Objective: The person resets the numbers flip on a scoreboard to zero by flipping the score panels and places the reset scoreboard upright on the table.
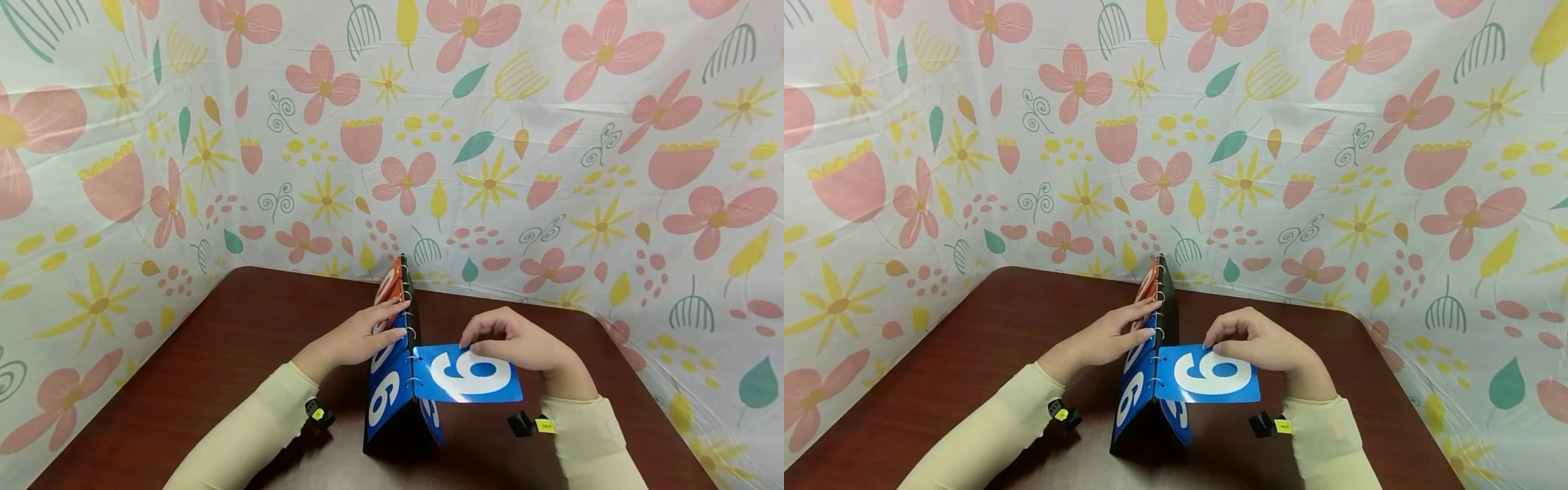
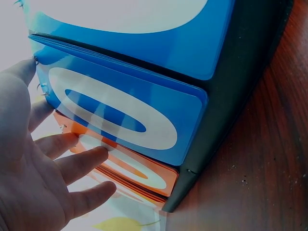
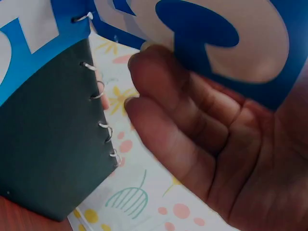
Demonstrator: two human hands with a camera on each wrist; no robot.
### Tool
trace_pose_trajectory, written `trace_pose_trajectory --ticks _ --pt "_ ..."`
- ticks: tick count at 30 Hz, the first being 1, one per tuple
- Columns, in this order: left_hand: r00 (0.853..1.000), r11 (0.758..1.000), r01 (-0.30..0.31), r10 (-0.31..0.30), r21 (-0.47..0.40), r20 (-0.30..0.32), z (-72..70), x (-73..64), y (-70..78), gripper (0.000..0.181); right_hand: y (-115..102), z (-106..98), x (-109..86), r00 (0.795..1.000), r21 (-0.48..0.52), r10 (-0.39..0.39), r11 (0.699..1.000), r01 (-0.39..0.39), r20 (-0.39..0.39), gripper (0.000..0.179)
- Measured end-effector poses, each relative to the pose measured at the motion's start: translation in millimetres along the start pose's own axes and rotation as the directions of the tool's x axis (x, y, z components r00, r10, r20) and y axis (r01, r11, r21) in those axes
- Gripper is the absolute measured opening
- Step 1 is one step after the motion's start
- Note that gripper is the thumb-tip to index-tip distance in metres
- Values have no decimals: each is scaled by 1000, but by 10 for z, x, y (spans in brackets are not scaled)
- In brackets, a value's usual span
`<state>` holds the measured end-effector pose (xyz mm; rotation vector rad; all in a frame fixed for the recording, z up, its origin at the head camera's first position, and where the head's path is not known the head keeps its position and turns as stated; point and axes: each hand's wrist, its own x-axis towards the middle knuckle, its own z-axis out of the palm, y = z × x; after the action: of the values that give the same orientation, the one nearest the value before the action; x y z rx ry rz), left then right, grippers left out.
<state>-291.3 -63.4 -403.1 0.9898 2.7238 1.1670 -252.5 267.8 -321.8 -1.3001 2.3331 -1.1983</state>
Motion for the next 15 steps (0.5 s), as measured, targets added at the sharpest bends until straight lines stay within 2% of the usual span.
trace_pose_trajectory --ticks 4,8,13,15 --pt "1000 1000 0 0 -4 -1 1 -4 4 66 -2 -20 -23 997 39 -59 997 61 -53 23" --pt "1000 1000 -2 2 -8 2 0 -11 12 67 32 -15 -9 983 134 -174 975 179 -50 24" --pt "1000 1000 -2 2 -4 3 -5 -10 23 66 77 39 64 955 282 -295 914 292 -32 62" --pt "1000 1000 -1 1 -3 3 -8 -8 27 65 95 69 93 944 319 -327 892 321 -37 71"
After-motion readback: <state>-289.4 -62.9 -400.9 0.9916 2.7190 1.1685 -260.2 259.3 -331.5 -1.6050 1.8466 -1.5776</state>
